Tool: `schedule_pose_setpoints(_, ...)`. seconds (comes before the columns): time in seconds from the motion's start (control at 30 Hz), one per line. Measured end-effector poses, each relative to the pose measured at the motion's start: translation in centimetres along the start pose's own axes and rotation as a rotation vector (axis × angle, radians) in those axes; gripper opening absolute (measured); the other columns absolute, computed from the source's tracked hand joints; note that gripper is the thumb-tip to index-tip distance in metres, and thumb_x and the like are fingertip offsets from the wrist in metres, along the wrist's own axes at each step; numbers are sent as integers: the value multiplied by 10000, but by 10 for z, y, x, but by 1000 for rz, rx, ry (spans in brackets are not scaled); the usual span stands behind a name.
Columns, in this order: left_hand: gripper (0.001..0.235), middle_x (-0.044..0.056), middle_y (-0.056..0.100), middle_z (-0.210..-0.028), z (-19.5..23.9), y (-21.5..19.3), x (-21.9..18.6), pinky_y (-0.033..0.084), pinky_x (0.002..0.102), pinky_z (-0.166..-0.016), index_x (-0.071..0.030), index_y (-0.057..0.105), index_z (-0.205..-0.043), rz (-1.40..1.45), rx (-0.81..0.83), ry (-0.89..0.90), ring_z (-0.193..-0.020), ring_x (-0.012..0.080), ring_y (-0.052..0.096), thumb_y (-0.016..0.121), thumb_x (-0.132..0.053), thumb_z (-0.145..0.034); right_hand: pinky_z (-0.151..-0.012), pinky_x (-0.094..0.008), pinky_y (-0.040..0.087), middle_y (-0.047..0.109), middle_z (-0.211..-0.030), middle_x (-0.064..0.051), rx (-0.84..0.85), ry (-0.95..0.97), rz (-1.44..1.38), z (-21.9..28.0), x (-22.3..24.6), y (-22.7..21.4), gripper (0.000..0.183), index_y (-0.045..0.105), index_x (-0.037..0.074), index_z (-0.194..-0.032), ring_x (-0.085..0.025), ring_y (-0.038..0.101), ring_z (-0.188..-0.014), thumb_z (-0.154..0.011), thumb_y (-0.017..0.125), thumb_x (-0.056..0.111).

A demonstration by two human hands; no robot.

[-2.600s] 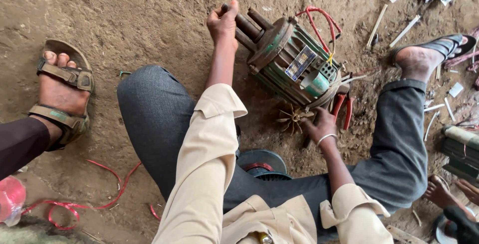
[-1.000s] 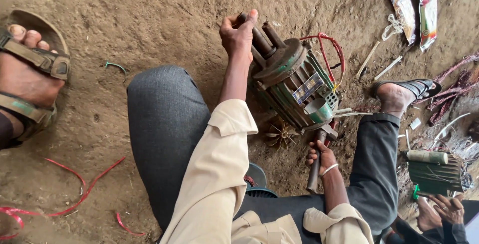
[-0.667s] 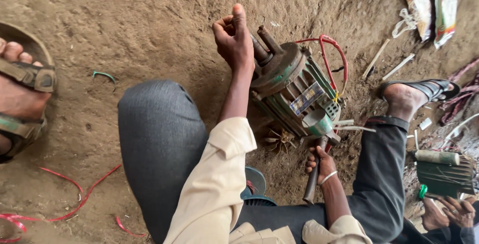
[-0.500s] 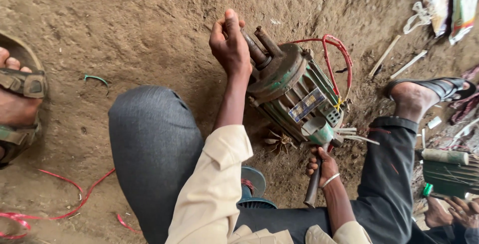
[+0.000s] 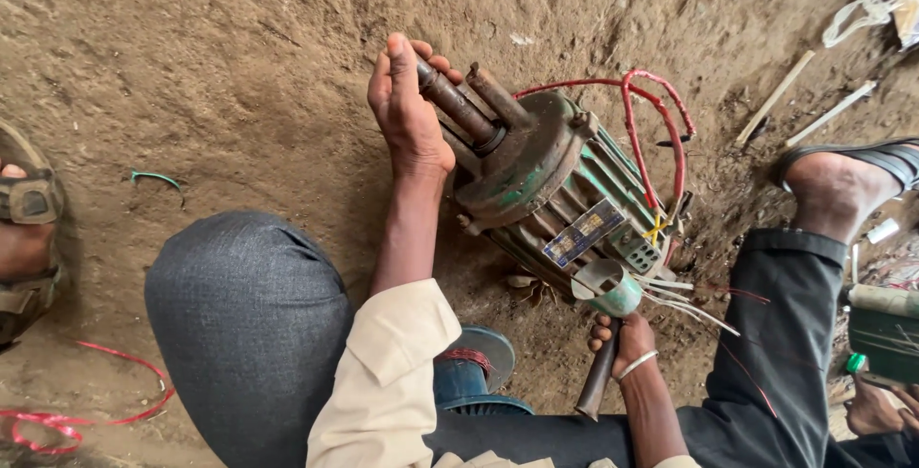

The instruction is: The person sits on the ground and uses a hammer and pliers to work on a green electric motor. They repeatedly strike the motor's end cap and shaft area, then use pliers to pull and adjust wires and components within the motor housing.

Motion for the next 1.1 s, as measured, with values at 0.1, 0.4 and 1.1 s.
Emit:
schedule_pose_setpoints(0.1,401,78,616,-787,-3,0,0,570,371,-684,-77,576,-928,-58,-16,-75,-696,188,640,601,-471,-998,-398,-303,398,489,-675,-18,-6,27,-11,4,1,6,274,494,77,-1074,-118,426,-482,-1081,317,287)
schedule_pose_setpoints(0.4,351,87,615,-820,-1,8,-14,577,396,-739,-62,590,-960,-62,16,7,-744,203,640,563,-401,-1049,-391,-306,387,491,-660,-23,-28,-27,17,19,7,21,270,514,62,-992,-118,430,-473,-1084,387,283)
schedule_pose_setpoints(1.1,331,90,666,-741,0,5,-10,558,388,-713,-58,657,-974,-45,40,66,-680,206,664,556,-368,-1032,-390,-292,402,514,-669,-10,-64,-20,13,6,0,9,221,460,86,-1026,-103,447,-469,-1093,382,281)
Point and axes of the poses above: each hand's wrist, its own z-axis away from the middle knuckle, its own y-axis out of the palm, x = y × z, the point moved 6 cm from there along -z, towards the middle knuckle
